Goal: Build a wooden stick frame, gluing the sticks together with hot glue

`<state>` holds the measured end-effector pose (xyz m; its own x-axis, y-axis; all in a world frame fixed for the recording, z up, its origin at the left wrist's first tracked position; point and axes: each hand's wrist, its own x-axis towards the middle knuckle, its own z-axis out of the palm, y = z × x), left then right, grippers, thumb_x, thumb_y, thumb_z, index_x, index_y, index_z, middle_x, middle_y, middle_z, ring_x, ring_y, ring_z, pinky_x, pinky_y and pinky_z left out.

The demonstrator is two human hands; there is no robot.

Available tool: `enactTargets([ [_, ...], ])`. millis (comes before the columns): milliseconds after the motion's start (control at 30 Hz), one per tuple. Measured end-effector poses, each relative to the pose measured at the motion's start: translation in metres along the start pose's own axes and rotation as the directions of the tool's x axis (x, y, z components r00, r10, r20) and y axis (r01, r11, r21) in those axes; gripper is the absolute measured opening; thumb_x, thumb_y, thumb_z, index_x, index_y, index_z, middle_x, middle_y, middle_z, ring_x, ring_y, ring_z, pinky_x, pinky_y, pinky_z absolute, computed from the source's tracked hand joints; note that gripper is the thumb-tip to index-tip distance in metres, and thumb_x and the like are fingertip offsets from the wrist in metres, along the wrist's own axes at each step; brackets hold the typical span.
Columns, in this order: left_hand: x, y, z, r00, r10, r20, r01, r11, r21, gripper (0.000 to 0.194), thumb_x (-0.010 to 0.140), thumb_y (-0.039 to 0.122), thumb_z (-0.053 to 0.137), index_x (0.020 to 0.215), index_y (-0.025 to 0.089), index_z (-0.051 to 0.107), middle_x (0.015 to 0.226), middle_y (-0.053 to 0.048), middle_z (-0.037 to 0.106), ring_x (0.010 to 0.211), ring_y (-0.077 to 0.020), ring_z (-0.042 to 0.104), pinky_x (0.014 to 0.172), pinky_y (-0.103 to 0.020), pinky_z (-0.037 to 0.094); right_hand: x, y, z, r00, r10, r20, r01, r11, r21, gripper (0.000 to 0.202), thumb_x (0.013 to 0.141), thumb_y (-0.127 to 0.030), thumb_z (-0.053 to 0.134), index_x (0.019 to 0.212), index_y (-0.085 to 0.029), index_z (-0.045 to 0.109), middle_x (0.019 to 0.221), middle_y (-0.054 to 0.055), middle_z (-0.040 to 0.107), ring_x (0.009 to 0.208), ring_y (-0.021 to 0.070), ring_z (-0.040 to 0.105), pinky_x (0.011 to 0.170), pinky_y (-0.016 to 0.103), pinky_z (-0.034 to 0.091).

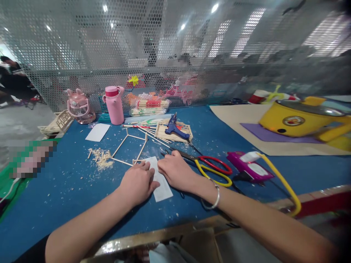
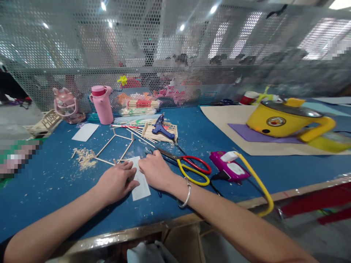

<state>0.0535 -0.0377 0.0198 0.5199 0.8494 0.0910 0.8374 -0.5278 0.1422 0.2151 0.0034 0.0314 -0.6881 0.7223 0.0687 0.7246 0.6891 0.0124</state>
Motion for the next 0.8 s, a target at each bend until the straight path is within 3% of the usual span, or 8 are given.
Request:
enactTargets([
  [400, 0.001, -0.001, 0.002, 1.0, 0.007, -0.009, -0.007, 1.0, 0.003, 0.03, 0.082, 0.038, 0.048, 0.094, 0.014, 0.061, 0.101, -0.014, 0.061, 0.105, -0.027, 0.053, 0.089, -0.04, 0.044, 0.004, -0.001, -0.002, 0.999, 0.047, -0.008, -0.046, 0.998, 0.038, 0.016, 0.083, -0.016, 0.044, 0.074, -0.014, 0.057, 0.072, 0.007, 0.063, 0.074, 0.0169, 0.051, 0.067, 0.031, 0.02],
  [467, 0.0, -0.002, 0.003, 1.0, 0.002, -0.027, -0.002, 1.0, -0.009, 0.029, 0.082, 0.037, 0.049, 0.094, 0.014, 0.061, 0.101, -0.014, 0.061, 0.105, -0.0275, 0.053, 0.089, -0.041, 0.044, 0.005, 0.001, -0.003, 0.999, 0.04, -0.004, -0.04, 0.992, 0.119, 0.015, 0.082, -0.016, 0.046, 0.072, -0.014, 0.056, 0.07, 0.006, 0.061, 0.073, 0.0166, 0.05, 0.069, 0.031, 0.022],
  [533, -0.001, -0.003, 0.004, 0.998, 0.003, -0.06, -0.006, 0.999, -0.042, 0.027, 0.08, 0.037, 0.052, 0.092, 0.014, 0.061, 0.099, -0.014, 0.062, 0.104, -0.0277, 0.054, 0.088, -0.042, 0.043, 0.005, 0.005, -0.003, 0.999, 0.05, 0.007, -0.05, 0.938, 0.342, 0.016, 0.082, -0.019, 0.046, 0.07, -0.015, 0.054, 0.067, 0.004, 0.058, 0.069, 0.015, 0.049, 0.068, 0.029, 0.025],
  [600, -0.003, -0.004, 0.003, 0.991, 0.013, -0.135, -0.029, 0.992, -0.119, 0.024, 0.078, 0.037, 0.055, 0.089, 0.016, 0.061, 0.098, -0.012, 0.063, 0.103, -0.0265, 0.054, 0.09, -0.042, 0.043, 0.006, 0.009, -0.002, 0.996, 0.083, 0.018, -0.073, 0.726, 0.684, 0.019, 0.084, -0.027, 0.044, 0.071, -0.015, 0.051, 0.063, 0.0, 0.052, 0.062, 0.0125, 0.045, 0.064, 0.027, 0.029],
  [667, -0.007, -0.006, 0.0, 0.965, -0.028, -0.259, -0.041, 0.966, -0.256, 0.021, 0.078, 0.036, 0.057, 0.085, 0.017, 0.061, 0.097, -0.01, 0.064, 0.1, -0.0233, 0.056, 0.089, -0.038, 0.043, 0.007, 0.009, 0.0, 0.995, 0.087, 0.058, -0.086, 0.369, 0.925, 0.024, 0.084, -0.037, 0.043, 0.072, -0.016, 0.048, 0.06, -0.003, 0.046, 0.056, 0.0103, 0.04, 0.058, 0.024, 0.029],
  [733, -0.01, -0.007, -0.005, 0.929, -0.161, -0.333, 0.0, 0.901, -0.434, 0.018, 0.078, 0.035, 0.057, 0.08, 0.018, 0.062, 0.089, -0.006, 0.066, 0.088, -0.0192, 0.059, 0.081, -0.033, 0.046, 0.008, 0.006, 0.002, 0.995, 0.041, 0.09, -0.093, 0.072, 0.993, 0.029, 0.081, -0.044, 0.047, 0.072, -0.016, 0.046, 0.059, -0.004, 0.042, 0.053, 0.0089, 0.036, 0.055, 0.023, 0.027],
  [800, -0.011, -0.009, -0.009, 0.91, -0.298, -0.288, 0.072, 0.799, -0.597, 0.018, 0.078, 0.034, 0.057, 0.074, 0.018, 0.064, 0.076, -0.002, 0.067, 0.072, -0.0159, 0.06, 0.07, -0.028, 0.046, 0.01, -0.001, 0.002, 0.995, 0.0, 0.104, -0.103, -0.076, 0.992, 0.033, 0.077, -0.047, 0.053, 0.07, -0.016, 0.046, 0.058, -0.005, 0.041, 0.053, 0.0082, 0.034, 0.054, 0.023, 0.025],
])
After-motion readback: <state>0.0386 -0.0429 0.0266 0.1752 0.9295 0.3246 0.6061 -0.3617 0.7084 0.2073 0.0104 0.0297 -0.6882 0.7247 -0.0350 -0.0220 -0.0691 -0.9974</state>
